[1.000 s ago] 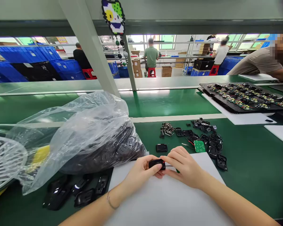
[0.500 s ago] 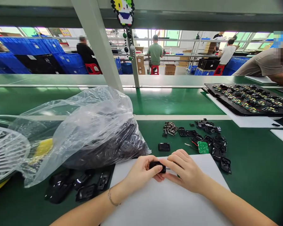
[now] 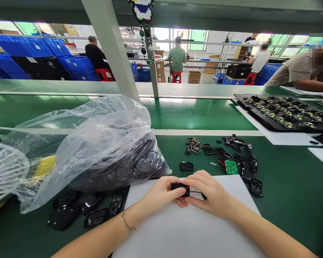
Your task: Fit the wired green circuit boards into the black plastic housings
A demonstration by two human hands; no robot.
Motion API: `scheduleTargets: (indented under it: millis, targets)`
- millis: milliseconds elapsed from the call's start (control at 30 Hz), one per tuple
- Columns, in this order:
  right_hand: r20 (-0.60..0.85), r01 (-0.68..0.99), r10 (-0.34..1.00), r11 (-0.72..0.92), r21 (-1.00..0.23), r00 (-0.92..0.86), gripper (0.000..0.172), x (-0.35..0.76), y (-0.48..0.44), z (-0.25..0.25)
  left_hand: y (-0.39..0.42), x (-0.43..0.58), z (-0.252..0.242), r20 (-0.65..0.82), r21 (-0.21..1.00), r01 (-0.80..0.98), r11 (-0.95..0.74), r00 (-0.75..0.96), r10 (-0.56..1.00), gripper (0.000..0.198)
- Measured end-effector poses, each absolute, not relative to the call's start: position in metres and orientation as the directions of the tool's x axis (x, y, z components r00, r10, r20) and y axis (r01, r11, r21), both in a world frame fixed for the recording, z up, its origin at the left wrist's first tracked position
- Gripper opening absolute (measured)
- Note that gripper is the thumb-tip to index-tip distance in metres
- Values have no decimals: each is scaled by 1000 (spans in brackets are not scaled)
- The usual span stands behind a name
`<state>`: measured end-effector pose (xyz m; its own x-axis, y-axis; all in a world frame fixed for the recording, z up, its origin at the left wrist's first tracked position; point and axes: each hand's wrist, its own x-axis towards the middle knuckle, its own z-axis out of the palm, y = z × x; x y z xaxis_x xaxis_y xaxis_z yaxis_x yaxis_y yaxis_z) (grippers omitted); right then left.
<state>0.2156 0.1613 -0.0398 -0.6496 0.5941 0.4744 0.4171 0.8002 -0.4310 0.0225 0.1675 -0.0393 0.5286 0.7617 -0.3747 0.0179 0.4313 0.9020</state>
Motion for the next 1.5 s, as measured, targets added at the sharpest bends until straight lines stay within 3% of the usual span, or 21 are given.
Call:
scheduleTargets:
  millis: [167,400,600,800,1067,1233,1367,1500]
  targets:
    - [437,429,627,770,-472,-644,30,218,161,-45,169,24,-34,-429,883,67,465,519,740,43]
    - [456,441,598,799,-409,-659,32,218,161,-44,169,27,-28,-461,871,98,481,500,733,33]
    - [505,447,572,820,-358,-646,26,216,158,-44,168,23,-32,-415,888,62,456,537,734,42]
    - [578,422,525,850,-316,-625,8,214,161,-45,170,20,-35,-392,881,9,472,573,720,47]
    - [571,433,471,876,-212,-673,22,218,165,-44,172,18,-35,-385,885,45,463,631,674,46]
    - [544,423,441,891,-166,-714,21,220,165,-49,173,17,-36,-411,882,100,460,642,648,47]
    - [521,400,408,906,-135,-749,22,222,165,-52,169,19,-34,-413,909,218,357,604,682,39]
    - [524,393,405,909,-141,-749,22,222,166,-54,163,20,-28,-360,891,442,105,545,757,25]
